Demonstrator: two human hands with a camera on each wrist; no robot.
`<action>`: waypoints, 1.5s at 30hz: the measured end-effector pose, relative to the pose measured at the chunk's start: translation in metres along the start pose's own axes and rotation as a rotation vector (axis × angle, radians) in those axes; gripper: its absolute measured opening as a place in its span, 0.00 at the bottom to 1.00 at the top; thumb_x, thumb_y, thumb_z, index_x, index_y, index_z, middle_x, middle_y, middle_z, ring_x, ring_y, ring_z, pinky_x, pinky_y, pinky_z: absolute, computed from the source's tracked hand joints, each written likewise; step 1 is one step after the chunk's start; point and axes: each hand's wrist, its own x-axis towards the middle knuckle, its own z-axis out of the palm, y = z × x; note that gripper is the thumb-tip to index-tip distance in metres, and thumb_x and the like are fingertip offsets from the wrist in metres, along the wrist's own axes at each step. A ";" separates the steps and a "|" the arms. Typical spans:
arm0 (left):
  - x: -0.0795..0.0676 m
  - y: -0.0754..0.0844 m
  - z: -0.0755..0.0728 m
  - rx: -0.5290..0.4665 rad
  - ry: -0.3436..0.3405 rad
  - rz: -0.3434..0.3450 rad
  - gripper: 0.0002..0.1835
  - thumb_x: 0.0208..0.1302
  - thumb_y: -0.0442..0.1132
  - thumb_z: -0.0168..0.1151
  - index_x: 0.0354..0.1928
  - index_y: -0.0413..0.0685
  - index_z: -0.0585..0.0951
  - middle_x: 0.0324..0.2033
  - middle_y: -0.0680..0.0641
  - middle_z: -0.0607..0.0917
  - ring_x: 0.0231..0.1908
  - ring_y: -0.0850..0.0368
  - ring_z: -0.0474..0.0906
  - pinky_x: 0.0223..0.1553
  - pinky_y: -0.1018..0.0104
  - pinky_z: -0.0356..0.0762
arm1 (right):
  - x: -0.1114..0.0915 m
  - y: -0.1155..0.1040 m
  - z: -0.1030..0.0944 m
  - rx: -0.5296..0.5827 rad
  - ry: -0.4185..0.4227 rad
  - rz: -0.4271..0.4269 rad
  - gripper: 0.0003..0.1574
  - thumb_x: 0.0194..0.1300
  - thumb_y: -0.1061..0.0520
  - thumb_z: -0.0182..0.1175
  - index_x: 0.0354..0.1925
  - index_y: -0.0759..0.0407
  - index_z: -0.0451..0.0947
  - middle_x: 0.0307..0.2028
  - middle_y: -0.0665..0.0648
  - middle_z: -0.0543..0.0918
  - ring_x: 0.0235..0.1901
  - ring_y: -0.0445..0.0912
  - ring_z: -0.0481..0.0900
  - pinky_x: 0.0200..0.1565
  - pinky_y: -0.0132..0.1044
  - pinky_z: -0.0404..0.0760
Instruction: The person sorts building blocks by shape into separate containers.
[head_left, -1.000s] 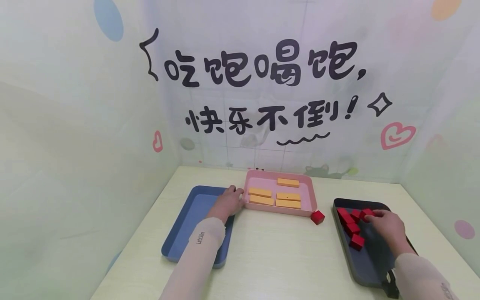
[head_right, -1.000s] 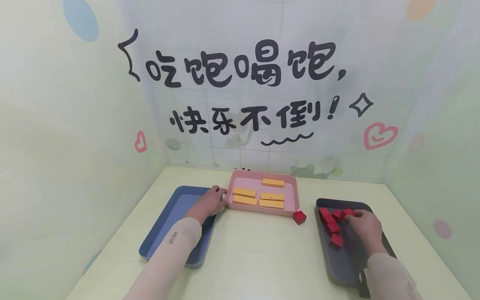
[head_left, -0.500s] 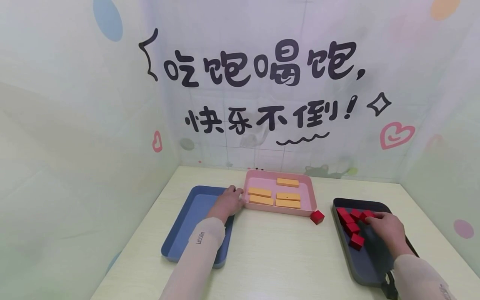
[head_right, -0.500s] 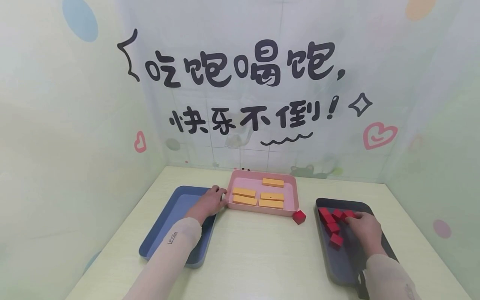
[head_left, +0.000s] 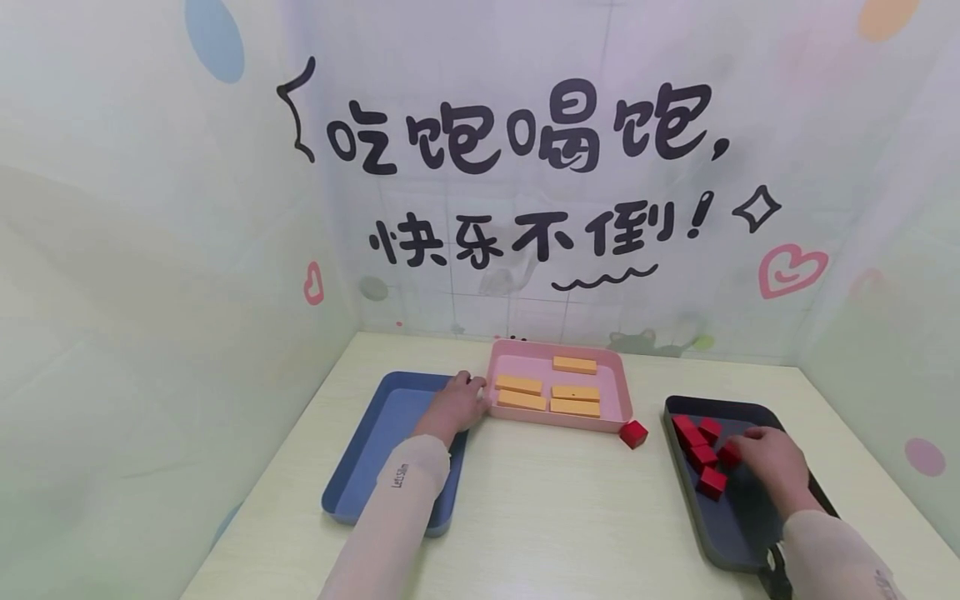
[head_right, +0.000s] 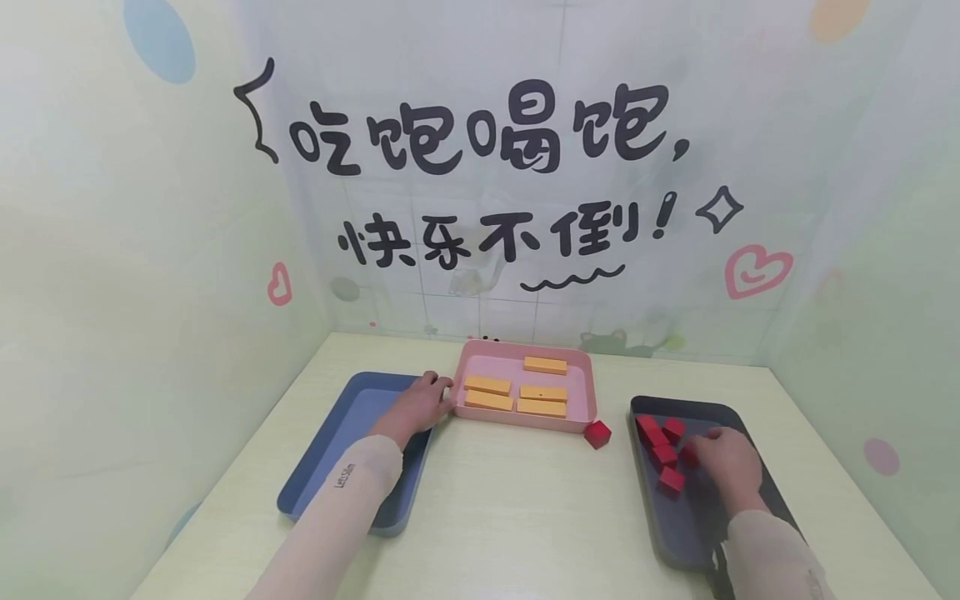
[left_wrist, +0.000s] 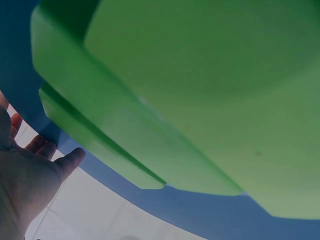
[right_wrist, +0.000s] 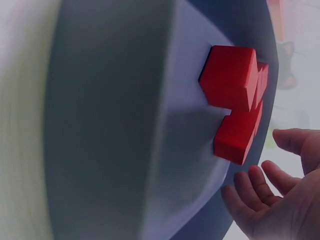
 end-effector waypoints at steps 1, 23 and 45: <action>0.000 0.000 0.000 0.003 -0.002 -0.001 0.27 0.76 0.51 0.50 0.72 0.54 0.67 0.70 0.41 0.63 0.68 0.45 0.62 0.66 0.46 0.65 | 0.000 -0.002 0.001 -0.004 0.013 -0.002 0.37 0.68 0.48 0.55 0.58 0.81 0.68 0.55 0.81 0.71 0.50 0.71 0.73 0.48 0.60 0.77; 0.002 -0.005 0.002 -0.021 0.005 -0.010 0.26 0.76 0.51 0.50 0.72 0.54 0.68 0.70 0.41 0.63 0.68 0.44 0.62 0.66 0.45 0.64 | -0.023 -0.101 0.068 0.291 -0.004 -0.060 0.37 0.71 0.50 0.56 0.68 0.73 0.64 0.61 0.74 0.71 0.58 0.64 0.70 0.60 0.56 0.72; 0.002 -0.002 0.003 -0.015 0.008 0.000 0.27 0.76 0.52 0.50 0.72 0.54 0.67 0.70 0.41 0.63 0.68 0.44 0.62 0.67 0.45 0.64 | -0.018 -0.091 0.109 0.195 -0.014 -0.008 0.24 0.66 0.58 0.59 0.53 0.75 0.73 0.41 0.69 0.78 0.41 0.60 0.72 0.44 0.50 0.78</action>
